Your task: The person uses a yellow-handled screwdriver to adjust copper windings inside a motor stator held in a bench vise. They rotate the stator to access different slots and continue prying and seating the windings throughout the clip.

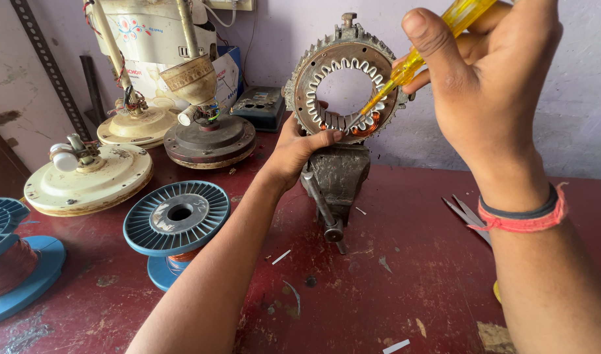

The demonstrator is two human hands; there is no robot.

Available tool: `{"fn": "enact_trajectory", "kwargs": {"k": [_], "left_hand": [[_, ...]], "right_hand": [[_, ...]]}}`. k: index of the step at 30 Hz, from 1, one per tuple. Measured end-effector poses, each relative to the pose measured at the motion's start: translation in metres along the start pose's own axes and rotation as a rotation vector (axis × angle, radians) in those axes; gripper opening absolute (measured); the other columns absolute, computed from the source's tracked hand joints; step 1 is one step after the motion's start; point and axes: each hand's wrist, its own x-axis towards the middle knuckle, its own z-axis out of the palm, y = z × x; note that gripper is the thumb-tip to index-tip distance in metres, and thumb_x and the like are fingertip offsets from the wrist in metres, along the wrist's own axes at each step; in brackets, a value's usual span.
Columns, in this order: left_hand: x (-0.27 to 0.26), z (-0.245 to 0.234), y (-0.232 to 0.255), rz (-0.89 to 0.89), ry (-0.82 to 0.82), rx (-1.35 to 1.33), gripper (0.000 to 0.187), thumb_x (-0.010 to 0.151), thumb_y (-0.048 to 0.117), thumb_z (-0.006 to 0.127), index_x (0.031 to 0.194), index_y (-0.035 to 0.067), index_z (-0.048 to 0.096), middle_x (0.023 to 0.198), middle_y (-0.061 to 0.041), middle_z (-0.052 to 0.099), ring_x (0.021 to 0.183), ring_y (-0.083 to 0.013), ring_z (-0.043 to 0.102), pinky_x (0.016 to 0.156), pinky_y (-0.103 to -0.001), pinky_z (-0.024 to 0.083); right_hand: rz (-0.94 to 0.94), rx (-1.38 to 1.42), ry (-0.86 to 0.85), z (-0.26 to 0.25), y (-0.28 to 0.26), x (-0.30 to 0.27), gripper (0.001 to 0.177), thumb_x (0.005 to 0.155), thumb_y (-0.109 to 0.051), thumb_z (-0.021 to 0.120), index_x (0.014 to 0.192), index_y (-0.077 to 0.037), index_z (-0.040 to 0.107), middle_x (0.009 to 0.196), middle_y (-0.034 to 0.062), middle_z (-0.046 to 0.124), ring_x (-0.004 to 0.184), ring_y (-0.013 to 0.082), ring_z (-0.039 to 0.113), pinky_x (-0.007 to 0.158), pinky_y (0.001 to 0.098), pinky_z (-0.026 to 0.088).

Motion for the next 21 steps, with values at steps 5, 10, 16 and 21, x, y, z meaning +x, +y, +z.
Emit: {"fn": "enact_trajectory", "kwargs": {"k": [5,10,16,21], "left_hand": [[0.000,-0.001,-0.001,0.001,0.001,0.036,0.081,0.069,0.020,0.089,0.133,-0.007,0.047,0.115,-0.020,0.068,0.102,-0.0263,0.072,0.092,-0.039,0.062],[0.000,-0.001,-0.001,0.002,0.000,0.038,0.081,0.070,0.020,0.089,0.133,-0.008,0.047,0.115,-0.021,0.068,0.102,-0.0266,0.072,0.091,-0.039,0.062],[0.001,0.001,-0.001,-0.005,-0.003,0.011,0.081,0.069,0.017,0.088,0.135,-0.006,0.045,0.116,-0.020,0.068,0.102,-0.0267,0.072,0.091,-0.040,0.062],[0.000,0.000,-0.003,0.028,-0.033,-0.045,0.079,0.072,0.013,0.087,0.137,-0.008,0.047,0.118,-0.019,0.068,0.104,-0.0267,0.071,0.093,-0.040,0.061]], "right_hand": [[0.033,-0.041,0.036,0.004,-0.003,0.002,0.040,0.119,-0.011,0.065,0.137,0.009,0.035,0.101,0.0150,0.064,0.082,0.0212,0.076,0.072,0.0298,0.061],[-0.003,-0.074,0.031,0.008,-0.009,0.005,0.040,0.122,-0.013,0.065,0.137,0.009,0.035,0.105,0.0154,0.066,0.083,0.0214,0.076,0.071,0.0288,0.061],[0.132,0.111,0.016,0.026,-0.010,0.005,0.037,0.121,-0.032,0.055,0.110,0.003,0.050,0.091,0.0068,0.062,0.082,0.0177,0.077,0.067,0.0274,0.061],[0.135,0.024,0.125,0.049,-0.004,-0.012,0.038,0.118,-0.029,0.051,0.090,-0.004,0.049,0.070,0.0035,0.053,0.060,0.0127,0.071,0.049,0.0232,0.054]]}}
